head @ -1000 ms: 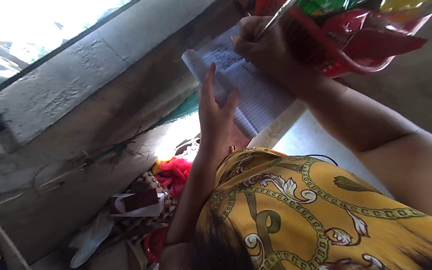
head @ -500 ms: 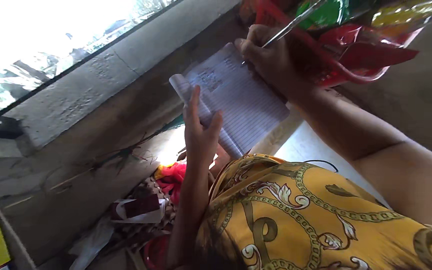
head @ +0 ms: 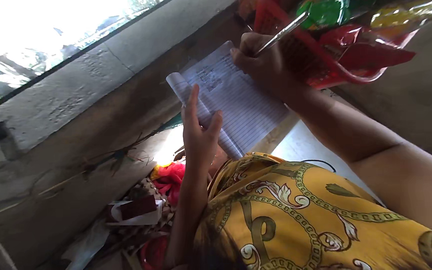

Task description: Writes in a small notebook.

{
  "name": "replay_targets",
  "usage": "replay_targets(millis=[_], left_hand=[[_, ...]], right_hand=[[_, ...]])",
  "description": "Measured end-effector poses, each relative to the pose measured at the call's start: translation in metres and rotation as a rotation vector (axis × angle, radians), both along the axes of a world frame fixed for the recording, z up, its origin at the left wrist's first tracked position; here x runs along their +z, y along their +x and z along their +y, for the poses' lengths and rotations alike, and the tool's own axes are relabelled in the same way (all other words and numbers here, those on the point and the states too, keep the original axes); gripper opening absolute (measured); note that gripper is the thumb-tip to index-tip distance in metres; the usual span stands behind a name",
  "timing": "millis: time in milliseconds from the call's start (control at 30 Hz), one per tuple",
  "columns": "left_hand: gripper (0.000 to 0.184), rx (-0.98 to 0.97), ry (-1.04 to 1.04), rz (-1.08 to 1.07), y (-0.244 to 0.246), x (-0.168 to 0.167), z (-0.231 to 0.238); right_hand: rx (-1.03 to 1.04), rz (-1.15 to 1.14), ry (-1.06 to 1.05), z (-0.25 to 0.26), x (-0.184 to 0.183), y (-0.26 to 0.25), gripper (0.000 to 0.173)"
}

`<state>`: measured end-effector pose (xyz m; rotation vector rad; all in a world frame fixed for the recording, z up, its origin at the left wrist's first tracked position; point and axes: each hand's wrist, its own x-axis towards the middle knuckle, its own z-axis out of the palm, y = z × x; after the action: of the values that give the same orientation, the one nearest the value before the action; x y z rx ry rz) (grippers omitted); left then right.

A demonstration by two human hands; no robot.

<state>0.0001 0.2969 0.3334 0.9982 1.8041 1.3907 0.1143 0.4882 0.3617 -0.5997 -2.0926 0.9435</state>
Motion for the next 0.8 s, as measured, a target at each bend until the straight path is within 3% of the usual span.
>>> replay_targets(millis=[333,500,800], left_hand=[[0.069,0.000,0.008,-0.034,0.0002,-0.0009,0.0002],[0.069,0.000,0.014,-0.030,0.0006,-0.0012,0.0008],[0.069,0.011,-0.008,-0.018,0.0005,-0.0012,0.0003]], right_hand=[[-0.007,0.005,-0.034,0.0058,-0.0002,0.0022,0.029],[-0.012,-0.015,0.072,0.0011,-0.0001,0.0022,0.030],[-0.006,0.063,-0.070,0.0049,-0.0017,0.0006,0.030]])
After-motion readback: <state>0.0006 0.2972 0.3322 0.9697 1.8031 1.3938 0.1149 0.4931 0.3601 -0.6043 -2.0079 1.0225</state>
